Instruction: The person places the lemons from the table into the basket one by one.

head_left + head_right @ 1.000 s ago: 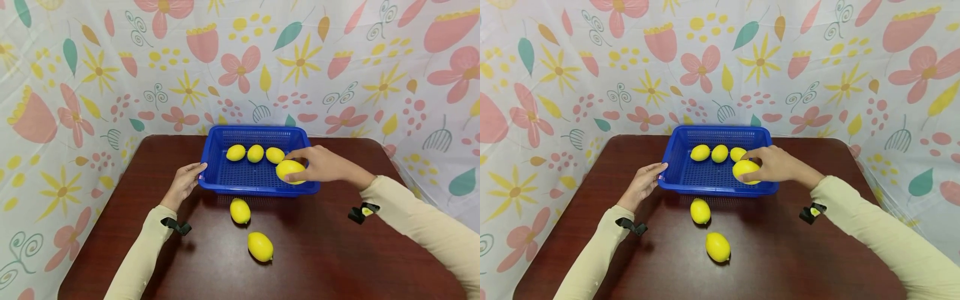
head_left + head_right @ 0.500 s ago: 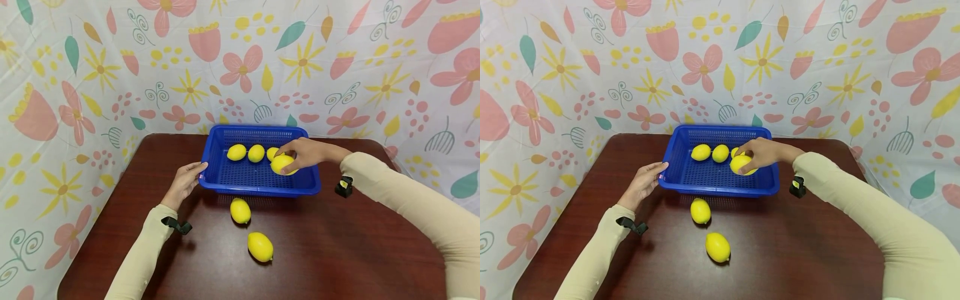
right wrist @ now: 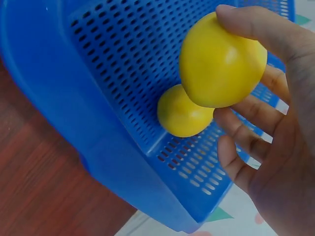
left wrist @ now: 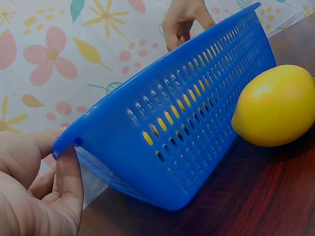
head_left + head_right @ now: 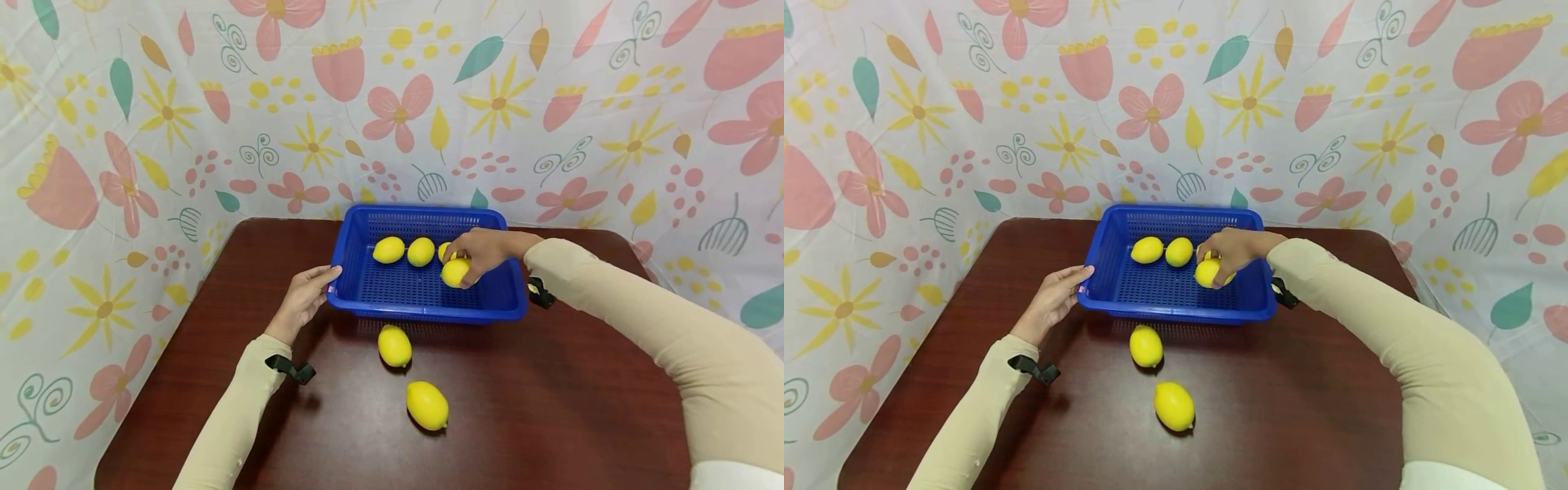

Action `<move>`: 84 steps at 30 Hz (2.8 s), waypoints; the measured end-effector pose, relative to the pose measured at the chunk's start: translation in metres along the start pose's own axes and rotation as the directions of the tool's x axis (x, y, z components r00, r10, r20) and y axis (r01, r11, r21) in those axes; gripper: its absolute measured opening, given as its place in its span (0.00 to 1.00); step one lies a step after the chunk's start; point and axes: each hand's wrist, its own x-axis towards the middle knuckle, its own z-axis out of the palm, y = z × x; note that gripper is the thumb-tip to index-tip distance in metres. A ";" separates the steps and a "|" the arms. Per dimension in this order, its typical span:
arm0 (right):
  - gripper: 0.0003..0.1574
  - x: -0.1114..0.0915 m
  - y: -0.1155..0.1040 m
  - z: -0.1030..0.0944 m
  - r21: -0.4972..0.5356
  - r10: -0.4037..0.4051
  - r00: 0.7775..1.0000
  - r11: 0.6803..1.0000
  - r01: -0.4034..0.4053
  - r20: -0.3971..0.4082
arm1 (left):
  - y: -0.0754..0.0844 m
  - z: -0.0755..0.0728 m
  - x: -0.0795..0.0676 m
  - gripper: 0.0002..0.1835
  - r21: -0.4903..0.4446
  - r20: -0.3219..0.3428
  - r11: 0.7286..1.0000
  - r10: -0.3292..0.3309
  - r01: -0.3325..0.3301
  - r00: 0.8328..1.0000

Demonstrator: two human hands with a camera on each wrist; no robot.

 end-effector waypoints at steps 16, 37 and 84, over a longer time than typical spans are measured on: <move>0.34 0.024 0.005 0.011 -0.184 0.064 0.991 0.982 -0.042 0.119 | 0.003 0.000 0.000 0.27 0.025 0.005 1.000 -0.007 0.007 1.000; 0.42 0.007 0.002 0.013 -0.204 0.102 0.989 0.976 -0.078 0.110 | -0.003 0.003 0.000 0.23 -0.013 -0.008 1.000 -0.001 0.000 1.000; 0.40 -0.091 -0.160 0.203 0.082 0.073 0.786 0.996 -0.029 -0.613 | -0.004 0.003 -0.006 0.24 -0.005 -0.024 1.000 -0.002 0.002 1.000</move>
